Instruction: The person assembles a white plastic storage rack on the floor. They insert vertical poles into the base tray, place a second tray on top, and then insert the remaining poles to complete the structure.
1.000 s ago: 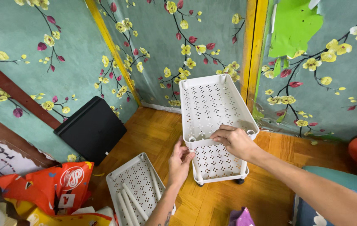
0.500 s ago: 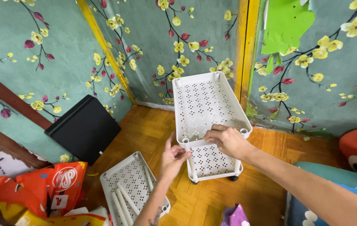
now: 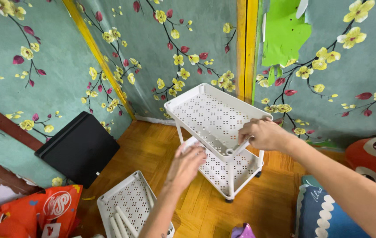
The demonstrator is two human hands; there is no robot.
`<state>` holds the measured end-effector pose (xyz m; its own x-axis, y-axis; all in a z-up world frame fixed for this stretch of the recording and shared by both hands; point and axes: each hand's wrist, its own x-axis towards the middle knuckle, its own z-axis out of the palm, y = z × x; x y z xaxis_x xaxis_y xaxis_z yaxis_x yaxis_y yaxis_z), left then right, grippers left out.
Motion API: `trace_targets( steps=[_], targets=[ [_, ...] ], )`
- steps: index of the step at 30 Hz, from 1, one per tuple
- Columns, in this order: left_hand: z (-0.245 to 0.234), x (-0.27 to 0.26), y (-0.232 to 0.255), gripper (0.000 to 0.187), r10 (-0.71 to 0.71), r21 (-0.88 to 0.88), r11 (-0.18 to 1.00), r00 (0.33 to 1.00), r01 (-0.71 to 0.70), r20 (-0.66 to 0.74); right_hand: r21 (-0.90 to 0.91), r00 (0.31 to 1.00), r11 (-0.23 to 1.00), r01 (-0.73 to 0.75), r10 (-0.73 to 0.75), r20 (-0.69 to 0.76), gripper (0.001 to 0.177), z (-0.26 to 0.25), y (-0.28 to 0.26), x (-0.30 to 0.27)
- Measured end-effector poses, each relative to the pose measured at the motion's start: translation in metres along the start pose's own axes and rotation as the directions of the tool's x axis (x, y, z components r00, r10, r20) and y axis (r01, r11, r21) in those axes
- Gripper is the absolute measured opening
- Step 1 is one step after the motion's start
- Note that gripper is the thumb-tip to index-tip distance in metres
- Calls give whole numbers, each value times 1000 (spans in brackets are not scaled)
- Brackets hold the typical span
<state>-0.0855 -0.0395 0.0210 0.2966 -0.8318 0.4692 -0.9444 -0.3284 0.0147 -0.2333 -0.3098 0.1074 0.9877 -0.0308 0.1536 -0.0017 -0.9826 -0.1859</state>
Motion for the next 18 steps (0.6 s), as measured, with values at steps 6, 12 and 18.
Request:
trace_targets(
  steps=[6, 12, 18],
  targets=[
    [13, 16, 32, 23, 81, -184, 978, 994, -93, -69, -19, 967, 999, 48, -52, -249, 49, 44, -48, 18],
    [18, 3, 5, 27, -31, -137, 990, 999, 26, -31, -245, 963, 970, 13, -78, -257, 65, 76, -52, -1],
    [0, 8, -37, 61, -410, -123, 912, 865, 391, -289, -273, 988, 949, 155, -152, 34, 66, 73, 19, -2]
  ],
)
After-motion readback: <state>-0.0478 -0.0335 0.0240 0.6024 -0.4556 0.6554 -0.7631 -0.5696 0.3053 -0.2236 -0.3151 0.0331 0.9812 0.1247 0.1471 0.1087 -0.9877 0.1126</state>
